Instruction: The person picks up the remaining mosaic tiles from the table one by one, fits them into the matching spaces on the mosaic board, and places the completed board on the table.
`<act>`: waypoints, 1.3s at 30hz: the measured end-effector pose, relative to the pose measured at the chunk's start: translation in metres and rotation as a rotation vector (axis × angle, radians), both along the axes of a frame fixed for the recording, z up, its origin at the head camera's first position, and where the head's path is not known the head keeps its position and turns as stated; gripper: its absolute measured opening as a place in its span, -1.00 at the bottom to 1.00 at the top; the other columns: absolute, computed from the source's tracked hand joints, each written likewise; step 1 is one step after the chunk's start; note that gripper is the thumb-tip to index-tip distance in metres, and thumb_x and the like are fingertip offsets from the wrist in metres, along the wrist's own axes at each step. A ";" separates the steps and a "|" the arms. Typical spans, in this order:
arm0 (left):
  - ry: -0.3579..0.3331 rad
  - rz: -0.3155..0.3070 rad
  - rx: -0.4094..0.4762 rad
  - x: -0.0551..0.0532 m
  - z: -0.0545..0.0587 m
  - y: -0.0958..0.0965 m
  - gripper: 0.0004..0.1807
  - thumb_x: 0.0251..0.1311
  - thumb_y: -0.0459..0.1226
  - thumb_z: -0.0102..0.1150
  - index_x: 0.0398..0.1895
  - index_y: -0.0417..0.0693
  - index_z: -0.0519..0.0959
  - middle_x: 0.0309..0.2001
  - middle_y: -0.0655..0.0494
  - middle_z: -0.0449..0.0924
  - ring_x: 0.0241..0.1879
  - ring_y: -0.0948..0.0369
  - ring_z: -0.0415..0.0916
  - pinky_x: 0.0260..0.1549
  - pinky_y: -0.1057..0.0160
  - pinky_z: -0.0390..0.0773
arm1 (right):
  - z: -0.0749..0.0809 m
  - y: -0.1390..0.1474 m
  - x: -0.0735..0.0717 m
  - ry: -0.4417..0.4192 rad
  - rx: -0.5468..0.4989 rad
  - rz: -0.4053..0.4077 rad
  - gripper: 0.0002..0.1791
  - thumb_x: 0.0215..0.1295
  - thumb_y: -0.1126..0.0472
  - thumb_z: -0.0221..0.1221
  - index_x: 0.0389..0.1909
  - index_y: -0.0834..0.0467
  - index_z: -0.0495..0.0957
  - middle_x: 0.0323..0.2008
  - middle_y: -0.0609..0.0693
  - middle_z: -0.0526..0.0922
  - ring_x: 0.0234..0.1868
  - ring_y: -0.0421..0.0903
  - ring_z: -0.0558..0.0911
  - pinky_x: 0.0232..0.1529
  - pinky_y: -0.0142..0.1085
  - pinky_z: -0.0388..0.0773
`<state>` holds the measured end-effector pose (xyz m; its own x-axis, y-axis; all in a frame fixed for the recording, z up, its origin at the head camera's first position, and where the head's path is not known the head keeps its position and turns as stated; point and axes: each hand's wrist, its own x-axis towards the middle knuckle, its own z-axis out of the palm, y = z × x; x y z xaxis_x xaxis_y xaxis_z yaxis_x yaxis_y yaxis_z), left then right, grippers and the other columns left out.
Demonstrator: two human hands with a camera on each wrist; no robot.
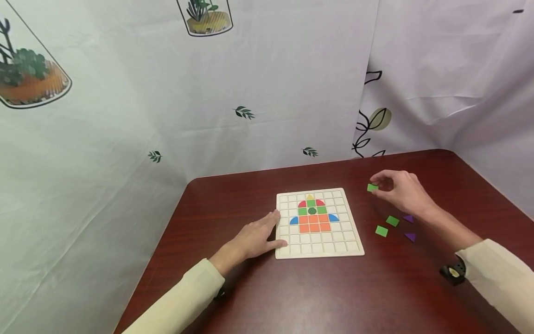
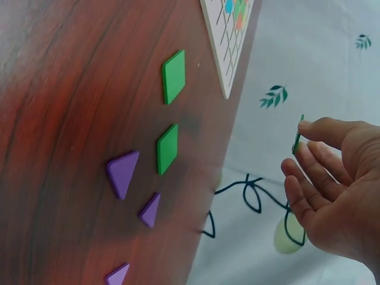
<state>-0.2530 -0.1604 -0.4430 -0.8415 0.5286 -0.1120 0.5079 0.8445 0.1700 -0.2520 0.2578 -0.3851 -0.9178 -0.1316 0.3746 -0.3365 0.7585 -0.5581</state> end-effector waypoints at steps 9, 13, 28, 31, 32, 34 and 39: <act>-0.001 0.005 0.005 0.000 0.001 0.001 0.10 0.40 0.30 0.21 0.75 -0.07 -0.01 0.70 0.00 0.01 0.64 0.11 0.08 0.45 0.00 0.36 | 0.005 -0.018 0.007 -0.002 -0.018 0.038 -0.69 0.27 0.33 0.48 0.01 0.28 0.73 -0.12 0.18 0.81 -0.17 0.07 0.75 -0.25 -0.46 0.52; -0.002 0.009 0.005 0.001 0.001 0.001 0.10 0.39 0.30 0.21 0.75 -0.07 -0.01 0.70 0.00 0.02 0.64 0.11 0.08 0.45 0.00 0.36 | 0.003 -0.027 0.009 -0.001 -0.019 0.060 -0.68 0.26 0.34 0.48 0.02 0.27 0.73 -0.11 0.17 0.81 -0.17 0.07 0.74 -0.23 -0.36 0.57; -0.007 0.005 0.017 0.001 0.001 0.000 0.10 0.40 0.29 0.22 0.75 -0.07 -0.01 0.70 -0.01 0.02 0.64 0.11 0.07 0.45 -0.01 0.35 | -0.016 -0.057 0.013 -0.097 -0.014 0.133 -0.63 0.22 0.40 0.49 0.05 0.34 0.71 -0.11 0.16 0.79 -0.18 0.06 0.70 -0.13 -0.08 0.67; -0.004 0.002 0.017 0.001 0.001 0.000 0.10 0.40 0.29 0.21 0.75 -0.07 -0.02 0.70 -0.01 0.02 0.64 0.11 0.07 0.45 0.00 0.35 | -0.020 -0.061 0.014 -0.104 -0.005 0.143 -0.63 0.20 0.40 0.50 0.04 0.33 0.72 -0.10 0.16 0.79 -0.17 0.08 0.70 -0.12 -0.05 0.66; -0.003 0.002 0.017 0.001 0.001 0.000 0.10 0.40 0.29 0.22 0.75 -0.07 -0.02 0.70 -0.01 0.02 0.64 0.11 0.07 0.45 0.00 0.35 | -0.022 -0.063 0.014 -0.108 -0.003 0.146 -0.63 0.20 0.40 0.51 0.04 0.33 0.72 -0.10 0.16 0.79 -0.17 0.09 0.69 -0.12 -0.06 0.65; -0.001 0.001 0.018 0.000 0.001 0.001 0.10 0.40 0.29 0.22 0.75 -0.08 -0.01 0.70 -0.02 0.02 0.64 0.10 0.08 0.45 -0.01 0.36 | -0.025 -0.066 0.014 -0.115 0.002 0.151 -0.63 0.19 0.40 0.52 0.03 0.32 0.73 -0.12 0.14 0.78 -0.18 0.10 0.67 -0.14 -0.08 0.63; 0.000 -0.005 0.013 0.000 0.000 0.000 0.09 0.41 0.28 0.22 0.74 -0.11 0.00 0.70 -0.02 0.02 0.64 0.11 0.08 0.43 -0.02 0.38 | -0.035 -0.074 0.012 -0.115 0.016 0.164 -0.66 0.18 0.41 0.52 -0.02 0.30 0.75 -0.21 0.04 0.77 -0.29 0.03 0.58 -0.27 -0.22 0.49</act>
